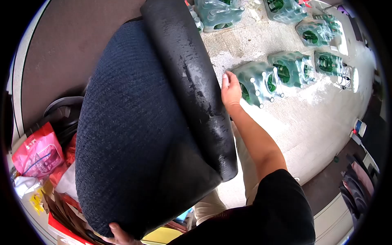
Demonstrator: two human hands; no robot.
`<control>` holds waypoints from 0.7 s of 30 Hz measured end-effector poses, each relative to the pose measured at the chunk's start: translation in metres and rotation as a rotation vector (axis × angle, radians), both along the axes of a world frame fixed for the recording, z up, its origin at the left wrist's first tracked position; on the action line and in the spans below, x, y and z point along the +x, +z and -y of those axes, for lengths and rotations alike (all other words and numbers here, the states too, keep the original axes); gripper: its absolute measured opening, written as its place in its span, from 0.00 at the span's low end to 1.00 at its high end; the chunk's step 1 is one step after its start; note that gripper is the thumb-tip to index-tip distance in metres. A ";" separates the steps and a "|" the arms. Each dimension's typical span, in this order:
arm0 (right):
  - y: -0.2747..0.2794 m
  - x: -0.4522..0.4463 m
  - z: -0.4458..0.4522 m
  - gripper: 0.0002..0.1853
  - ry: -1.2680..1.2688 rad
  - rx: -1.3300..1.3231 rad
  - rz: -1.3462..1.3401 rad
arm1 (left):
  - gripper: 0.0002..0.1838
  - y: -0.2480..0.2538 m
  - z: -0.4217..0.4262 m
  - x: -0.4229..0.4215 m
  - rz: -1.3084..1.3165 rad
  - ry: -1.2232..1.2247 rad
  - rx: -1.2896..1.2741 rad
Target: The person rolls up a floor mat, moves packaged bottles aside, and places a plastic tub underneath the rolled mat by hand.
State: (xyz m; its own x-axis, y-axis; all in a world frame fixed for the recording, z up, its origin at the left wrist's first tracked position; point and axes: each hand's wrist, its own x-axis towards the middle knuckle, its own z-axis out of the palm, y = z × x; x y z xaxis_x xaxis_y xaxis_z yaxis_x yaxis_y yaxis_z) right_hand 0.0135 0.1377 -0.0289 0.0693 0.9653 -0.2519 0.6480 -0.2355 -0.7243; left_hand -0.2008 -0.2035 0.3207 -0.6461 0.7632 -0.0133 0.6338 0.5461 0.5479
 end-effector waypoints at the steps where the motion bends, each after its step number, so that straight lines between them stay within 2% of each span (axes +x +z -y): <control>1: 0.021 -0.012 0.008 0.26 0.115 0.071 -0.015 | 0.21 0.004 0.000 -0.003 -0.002 -0.042 0.011; 2: 0.042 -0.028 0.023 0.37 0.306 0.226 0.151 | 0.21 0.006 0.001 -0.004 -0.011 -0.076 0.020; 3: 0.064 -0.045 0.035 0.45 0.459 0.258 0.080 | 0.21 0.009 0.000 -0.005 -0.023 -0.114 0.033; 5: 0.082 -0.073 0.061 0.47 0.778 0.140 0.292 | 0.20 0.015 -0.004 -0.007 -0.034 -0.170 0.052; 7: 0.052 -0.061 0.055 0.47 0.899 0.168 0.441 | 0.19 0.022 -0.016 -0.014 -0.041 -0.214 0.056; 10: 0.035 -0.040 0.045 0.46 0.868 0.238 0.349 | 0.14 0.029 -0.034 -0.035 -0.061 -0.257 0.022; 13: 0.029 -0.018 0.032 0.47 0.880 0.272 0.218 | 0.10 0.015 -0.009 -0.067 -0.154 -0.288 0.025; 15: 0.028 -0.010 0.025 0.49 0.893 0.333 0.147 | 0.05 -0.020 0.021 -0.090 -0.204 -0.138 0.047; 17: 0.027 -0.010 0.025 0.49 0.894 0.312 0.162 | 0.06 -0.074 0.055 -0.114 -0.109 0.097 -0.018; 18: 0.028 -0.013 0.027 0.49 0.888 0.326 0.168 | 0.08 -0.109 0.061 -0.125 -0.096 0.182 0.035; 20: 0.026 -0.020 0.031 0.48 0.882 0.370 0.201 | 0.15 -0.181 0.087 -0.148 0.138 0.347 -0.138; 21: 0.024 -0.023 0.034 0.48 0.886 0.393 0.210 | 0.17 -0.211 0.085 -0.160 0.106 0.383 -0.140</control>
